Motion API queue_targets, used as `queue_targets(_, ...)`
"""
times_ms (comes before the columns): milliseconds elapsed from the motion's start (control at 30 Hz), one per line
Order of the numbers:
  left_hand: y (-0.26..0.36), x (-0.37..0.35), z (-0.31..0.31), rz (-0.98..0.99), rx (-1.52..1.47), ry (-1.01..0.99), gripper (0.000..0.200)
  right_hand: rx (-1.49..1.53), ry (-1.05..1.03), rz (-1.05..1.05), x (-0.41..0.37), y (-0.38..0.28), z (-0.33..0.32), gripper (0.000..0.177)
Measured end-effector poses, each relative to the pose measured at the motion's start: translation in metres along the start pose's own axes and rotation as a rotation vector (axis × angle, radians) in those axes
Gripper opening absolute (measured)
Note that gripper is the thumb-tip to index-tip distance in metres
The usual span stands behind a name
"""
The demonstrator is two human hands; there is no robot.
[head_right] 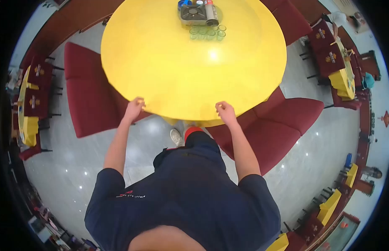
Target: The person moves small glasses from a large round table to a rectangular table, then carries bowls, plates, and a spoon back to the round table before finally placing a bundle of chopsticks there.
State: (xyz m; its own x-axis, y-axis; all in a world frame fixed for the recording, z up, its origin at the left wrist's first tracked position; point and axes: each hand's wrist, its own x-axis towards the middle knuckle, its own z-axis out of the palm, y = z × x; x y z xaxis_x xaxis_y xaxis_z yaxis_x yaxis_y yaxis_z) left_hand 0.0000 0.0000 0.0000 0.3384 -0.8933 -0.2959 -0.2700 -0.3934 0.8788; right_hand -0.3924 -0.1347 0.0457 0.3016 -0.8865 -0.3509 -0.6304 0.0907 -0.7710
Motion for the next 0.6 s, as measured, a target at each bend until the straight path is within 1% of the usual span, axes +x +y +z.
queue_targets(33,-0.002,-0.002,0.003,-0.001,0.001,-0.020,0.030,0.034,0.042,-0.021,-0.001,-0.013,-0.007,0.015)
queue_targets(67,0.009,0.013,0.005,0.073,0.005,-0.058,0.034,0.063,0.083,-0.084,-0.002,-0.027,-0.014,0.015)
queue_targets(100,0.042,0.041,-0.027,0.021,0.063,-0.102,0.036,0.112,0.050,-0.030,0.039,-0.052,0.003,0.018)
queue_targets(133,0.082,0.054,-0.056,-0.001,0.133,-0.123,0.038,0.173,0.082,-0.058,0.067,-0.068,0.024,0.019)
queue_targets(200,0.133,0.107,-0.034,0.078,0.202,-0.177,0.042,0.099,0.177,-0.140,0.130,-0.082,-0.013,0.024)
queue_targets(233,0.144,0.127,-0.027,0.096,0.182,-0.176,0.043,0.041,0.197,-0.166,0.154,-0.089,-0.020,0.027)
queue_targets(267,0.149,0.140,-0.016,0.094,0.159,-0.193,0.044,0.042,0.181,-0.147,0.170,-0.090,-0.023,0.027)
queue_targets(333,0.155,0.169,0.000,0.029,0.203,-0.200,0.044,-0.216,0.224,-0.219,0.200,-0.103,-0.024,0.034)
queue_targets(400,0.159,0.199,0.011,-0.019,0.244,-0.194,0.045,-0.250,0.189,-0.209,0.230,-0.116,-0.018,0.035)
queue_targets(467,0.160,0.221,0.023,-0.088,0.346,-0.287,0.040,-0.286,0.151,-0.197,0.254,-0.114,-0.008,0.037)
queue_targets(533,0.152,0.234,0.037,-0.094,0.396,-0.295,0.041,-0.442,0.129,-0.203,0.273,-0.105,-0.001,0.039)
queue_targets(567,0.149,0.245,0.042,-0.096,0.455,-0.300,0.043,-0.438,0.128,-0.201,0.283,-0.100,-0.001,0.039)
queue_targets(600,0.150,0.251,0.044,-0.103,0.463,-0.293,0.043,-0.509,0.051,-0.205,0.295,-0.092,0.003,0.040)
